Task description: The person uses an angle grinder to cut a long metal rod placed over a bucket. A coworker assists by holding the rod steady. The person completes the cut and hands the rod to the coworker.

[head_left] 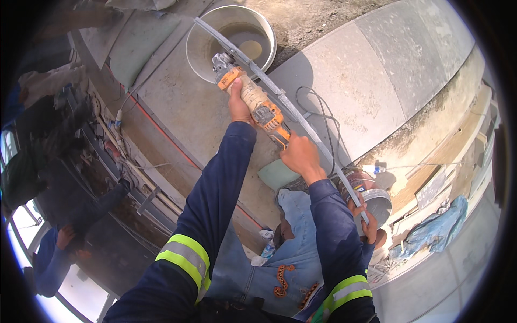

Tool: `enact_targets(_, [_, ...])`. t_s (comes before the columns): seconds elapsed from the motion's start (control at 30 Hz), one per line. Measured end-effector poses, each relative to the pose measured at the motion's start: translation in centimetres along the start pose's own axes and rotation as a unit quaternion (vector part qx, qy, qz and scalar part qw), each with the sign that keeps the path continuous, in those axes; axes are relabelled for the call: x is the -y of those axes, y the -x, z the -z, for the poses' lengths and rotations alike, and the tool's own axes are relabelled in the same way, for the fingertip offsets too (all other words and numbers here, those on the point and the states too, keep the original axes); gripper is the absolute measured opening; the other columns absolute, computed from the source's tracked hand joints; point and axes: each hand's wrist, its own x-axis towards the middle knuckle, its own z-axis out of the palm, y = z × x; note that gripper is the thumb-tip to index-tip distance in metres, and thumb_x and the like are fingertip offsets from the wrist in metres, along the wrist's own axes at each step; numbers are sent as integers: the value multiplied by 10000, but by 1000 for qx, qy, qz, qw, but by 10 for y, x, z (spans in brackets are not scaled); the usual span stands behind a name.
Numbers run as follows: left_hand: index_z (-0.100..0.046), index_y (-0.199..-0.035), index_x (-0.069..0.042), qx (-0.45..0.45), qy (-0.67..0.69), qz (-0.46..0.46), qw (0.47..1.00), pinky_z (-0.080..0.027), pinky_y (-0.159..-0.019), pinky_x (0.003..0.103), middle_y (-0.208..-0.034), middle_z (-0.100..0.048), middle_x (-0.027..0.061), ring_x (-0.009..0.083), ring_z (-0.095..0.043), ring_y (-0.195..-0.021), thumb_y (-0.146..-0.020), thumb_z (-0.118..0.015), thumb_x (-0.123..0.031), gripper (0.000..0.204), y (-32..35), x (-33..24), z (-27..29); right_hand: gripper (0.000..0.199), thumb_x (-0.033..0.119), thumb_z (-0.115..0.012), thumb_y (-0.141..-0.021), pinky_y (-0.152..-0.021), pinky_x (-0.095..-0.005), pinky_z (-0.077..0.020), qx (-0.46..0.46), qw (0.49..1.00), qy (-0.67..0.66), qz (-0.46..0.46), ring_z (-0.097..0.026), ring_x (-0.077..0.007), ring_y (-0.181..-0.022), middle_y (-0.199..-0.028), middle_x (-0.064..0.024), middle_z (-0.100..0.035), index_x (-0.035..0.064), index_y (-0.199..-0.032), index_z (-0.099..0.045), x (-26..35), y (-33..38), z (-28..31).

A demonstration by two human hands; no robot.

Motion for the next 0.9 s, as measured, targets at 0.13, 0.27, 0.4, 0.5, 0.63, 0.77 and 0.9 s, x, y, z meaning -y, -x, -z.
enact_targets(0.13, [-527, -1216, -49, 1, -4, 1, 1000, -622, -673, 468, -899, -682, 196, 351, -717, -755, -893, -637, -558, 613, -1, 0, 1, 452, 143, -689, -803, -812, -507, -568, -3, 1000, -8, 0, -710, -438, -895, -927, -275, -720, -56, -1201, -616, 0, -2, -2])
enact_targets(0.27, [-531, -1217, -46, 3, -18, -11, 1000, -621, -682, 469, -910, -682, 200, 350, -718, -772, -892, -636, -563, 620, -4, -1, 2, 450, 142, -687, -809, -817, -507, -567, 4, 1000, -3, 3, -710, -437, -902, -932, -274, -721, -61, -1204, -614, 1, -4, -1])
enact_targets(0.4, [-534, -1214, -47, 5, -18, -8, 1000, -618, -698, 468, -911, -681, 199, 347, -718, -778, -891, -635, -565, 618, -3, -2, 2, 454, 147, -694, -809, -822, -504, -567, 4, 1000, -5, 2, -710, -435, -906, -938, -275, -721, -62, -1204, -613, 0, -5, -3])
enact_targets(0.5, [-537, -1208, -45, -6, -19, -6, 1000, -616, -701, 463, -909, -681, 199, 347, -717, -778, -901, -629, -555, 603, -1, -3, -1, 457, 149, -702, -804, -822, -503, -567, 4, 1000, -7, -2, -710, -437, -907, -938, -277, -720, -63, -1199, -614, 1, -7, -3])
enact_targets(0.63, [-539, -1207, -49, 1, -22, -17, 1000, -616, -698, 462, -904, -680, 197, 346, -717, -770, -916, -622, -537, 574, -4, -5, 0, 455, 146, -697, -804, -818, -502, -569, 9, 1000, -3, -2, -710, -437, -910, -938, -279, -720, -64, -1199, -614, 5, -8, 0])
enact_targets(0.77, [-541, -1206, -57, 3, -15, -7, 1000, -617, -695, 465, -900, -682, 197, 344, -717, -761, -922, -619, -530, 557, -8, -5, 2, 457, 146, -697, -803, -814, -502, -570, 6, 1000, -3, -1, -710, -439, -909, -939, -281, -719, -63, -1200, -613, 4, -11, -3])
enact_targets(0.9, [-542, -1205, -58, 0, -21, -12, 1000, -620, -680, 467, -902, -685, 198, 341, -717, -752, -920, -621, -533, 559, -10, -4, 2, 459, 148, -697, -802, -814, -503, -569, 3, 1000, 1, -1, -709, -441, -905, -939, -283, -718, -65, -1200, -612, 3, -13, -5])
